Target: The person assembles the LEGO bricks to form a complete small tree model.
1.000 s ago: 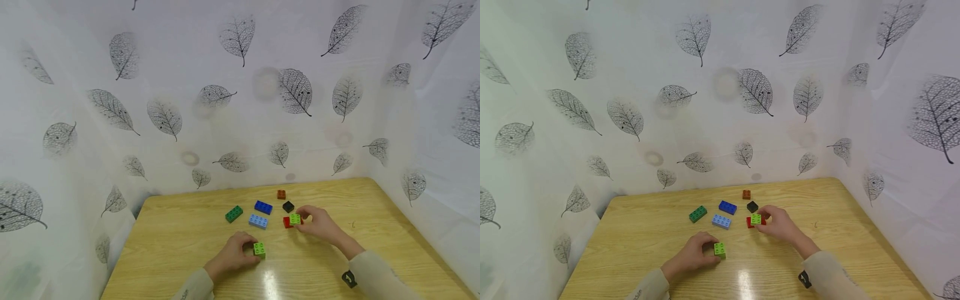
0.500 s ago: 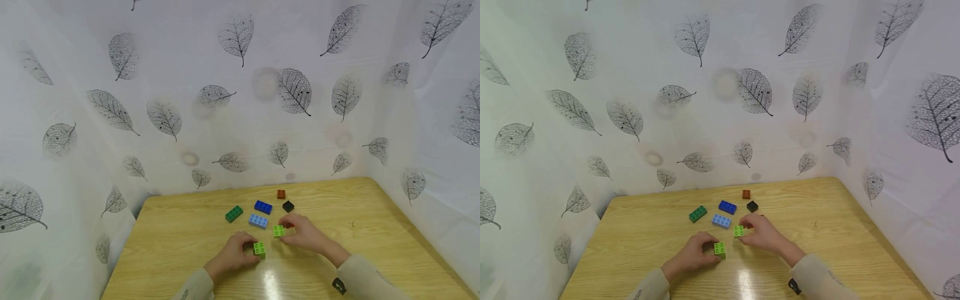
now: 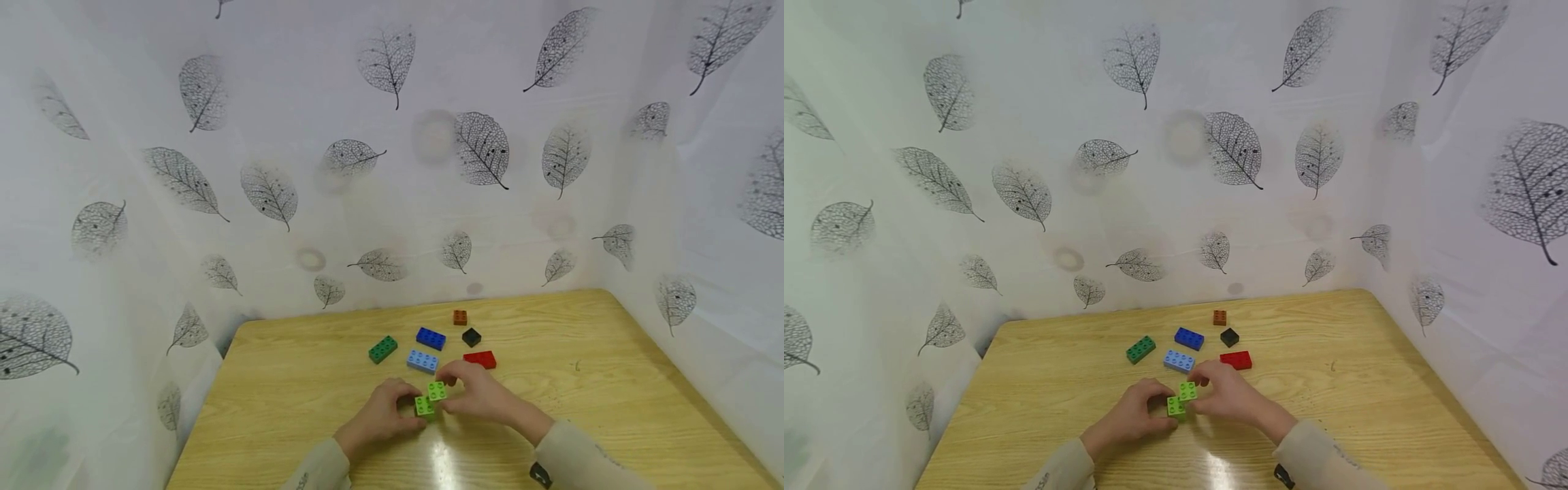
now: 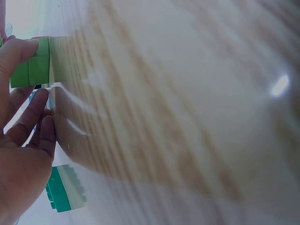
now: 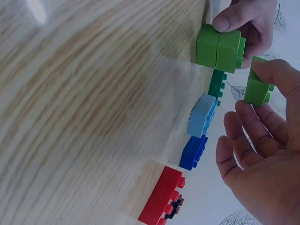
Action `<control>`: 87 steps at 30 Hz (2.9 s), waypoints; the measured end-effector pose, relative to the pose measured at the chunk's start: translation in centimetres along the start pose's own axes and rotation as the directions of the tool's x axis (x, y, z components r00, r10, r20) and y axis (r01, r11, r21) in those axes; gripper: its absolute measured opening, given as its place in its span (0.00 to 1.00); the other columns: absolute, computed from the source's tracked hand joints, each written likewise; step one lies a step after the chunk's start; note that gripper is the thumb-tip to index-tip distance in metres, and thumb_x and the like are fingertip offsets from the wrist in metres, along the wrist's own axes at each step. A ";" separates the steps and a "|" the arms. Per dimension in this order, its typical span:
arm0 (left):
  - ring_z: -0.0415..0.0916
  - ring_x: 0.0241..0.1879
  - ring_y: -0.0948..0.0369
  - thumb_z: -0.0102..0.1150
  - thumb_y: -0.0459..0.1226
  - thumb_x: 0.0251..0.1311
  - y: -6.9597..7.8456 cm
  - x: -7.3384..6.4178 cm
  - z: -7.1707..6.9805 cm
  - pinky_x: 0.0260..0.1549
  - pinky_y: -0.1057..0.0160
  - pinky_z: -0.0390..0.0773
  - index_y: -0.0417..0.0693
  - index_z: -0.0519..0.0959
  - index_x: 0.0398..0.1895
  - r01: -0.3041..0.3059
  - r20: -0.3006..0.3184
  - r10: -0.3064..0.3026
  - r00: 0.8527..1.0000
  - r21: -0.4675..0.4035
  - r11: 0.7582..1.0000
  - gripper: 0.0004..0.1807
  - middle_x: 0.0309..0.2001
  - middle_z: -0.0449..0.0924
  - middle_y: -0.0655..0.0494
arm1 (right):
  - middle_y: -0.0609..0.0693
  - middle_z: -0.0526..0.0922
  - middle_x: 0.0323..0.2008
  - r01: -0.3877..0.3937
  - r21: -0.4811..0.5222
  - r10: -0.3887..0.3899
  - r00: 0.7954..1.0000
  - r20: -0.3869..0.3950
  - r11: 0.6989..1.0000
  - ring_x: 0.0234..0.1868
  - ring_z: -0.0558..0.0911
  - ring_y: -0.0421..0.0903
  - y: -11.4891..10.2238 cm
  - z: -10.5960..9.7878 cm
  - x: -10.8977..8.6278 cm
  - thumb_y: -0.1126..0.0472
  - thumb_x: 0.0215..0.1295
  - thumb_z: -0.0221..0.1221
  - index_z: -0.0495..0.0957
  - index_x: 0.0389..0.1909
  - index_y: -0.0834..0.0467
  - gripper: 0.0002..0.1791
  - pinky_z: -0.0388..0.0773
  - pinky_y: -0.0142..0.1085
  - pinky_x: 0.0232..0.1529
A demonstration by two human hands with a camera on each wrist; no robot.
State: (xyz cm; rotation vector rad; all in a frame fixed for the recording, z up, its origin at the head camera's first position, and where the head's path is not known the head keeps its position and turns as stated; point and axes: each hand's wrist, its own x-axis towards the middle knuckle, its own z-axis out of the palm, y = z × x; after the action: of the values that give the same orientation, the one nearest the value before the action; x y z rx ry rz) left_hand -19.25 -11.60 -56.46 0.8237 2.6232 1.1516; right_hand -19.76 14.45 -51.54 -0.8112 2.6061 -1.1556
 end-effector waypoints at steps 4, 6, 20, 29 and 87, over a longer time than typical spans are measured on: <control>0.75 0.49 0.68 0.79 0.49 0.56 0.1 0.0 0.0 0.53 0.66 0.75 0.53 0.87 0.51 0.010 -0.004 -0.010 1.000 -0.008 1.000 0.21 0.46 0.85 0.65 | 0.37 0.83 0.45 0.027 -0.005 -0.027 1.000 0.008 1.000 0.48 0.80 0.45 -0.2 0.5 0.2 0.56 0.61 0.75 0.83 0.49 0.47 0.17 0.80 0.40 0.50; 0.75 0.49 0.68 0.79 0.49 0.56 0.2 -0.1 0.0 0.53 0.65 0.75 0.53 0.88 0.51 0.008 -0.006 -0.008 1.000 -0.006 1.000 0.21 0.46 0.85 0.65 | 0.37 0.83 0.45 0.041 -0.005 -0.041 0.999 0.014 0.999 0.47 0.80 0.44 -0.3 0.7 0.3 0.56 0.60 0.75 0.83 0.48 0.47 0.16 0.79 0.39 0.49; 0.76 0.49 0.67 0.79 0.48 0.55 0.4 0.1 -0.1 0.54 0.64 0.73 0.59 0.88 0.49 0.031 0.009 -0.031 0.999 -0.046 0.998 0.18 0.44 0.85 0.70 | 0.36 0.83 0.44 0.068 -0.028 -0.067 0.996 0.050 0.997 0.47 0.80 0.41 -0.3 1.9 0.6 0.52 0.61 0.74 0.83 0.48 0.45 0.16 0.79 0.38 0.50; 0.76 0.48 0.67 0.79 0.49 0.56 0.4 0.0 0.0 0.53 0.65 0.73 0.59 0.88 0.47 0.015 0.005 -0.015 1.000 -0.040 0.999 0.17 0.43 0.84 0.70 | 0.37 0.82 0.43 0.056 -0.020 -0.055 0.997 0.060 0.998 0.47 0.80 0.43 -0.4 2.0 0.8 0.51 0.62 0.74 0.82 0.48 0.46 0.15 0.79 0.38 0.49; 0.77 0.49 0.66 0.79 0.48 0.56 -0.1 -0.2 0.0 0.52 0.65 0.73 0.59 0.88 0.49 -0.018 -0.009 0.018 1.000 -0.053 0.998 0.18 0.45 0.86 0.70 | 0.39 0.86 0.46 0.001 0.171 -0.015 0.997 0.079 0.985 0.49 0.83 0.42 0.9 3.3 0.8 0.52 0.64 0.73 0.81 0.49 0.42 0.14 0.81 0.35 0.49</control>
State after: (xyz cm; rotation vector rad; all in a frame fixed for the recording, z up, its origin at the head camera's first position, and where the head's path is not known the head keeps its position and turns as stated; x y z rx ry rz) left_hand -19.13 -11.70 -56.56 0.8357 2.5852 1.2263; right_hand -19.58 12.47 -54.37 -0.8148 2.4028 -1.2990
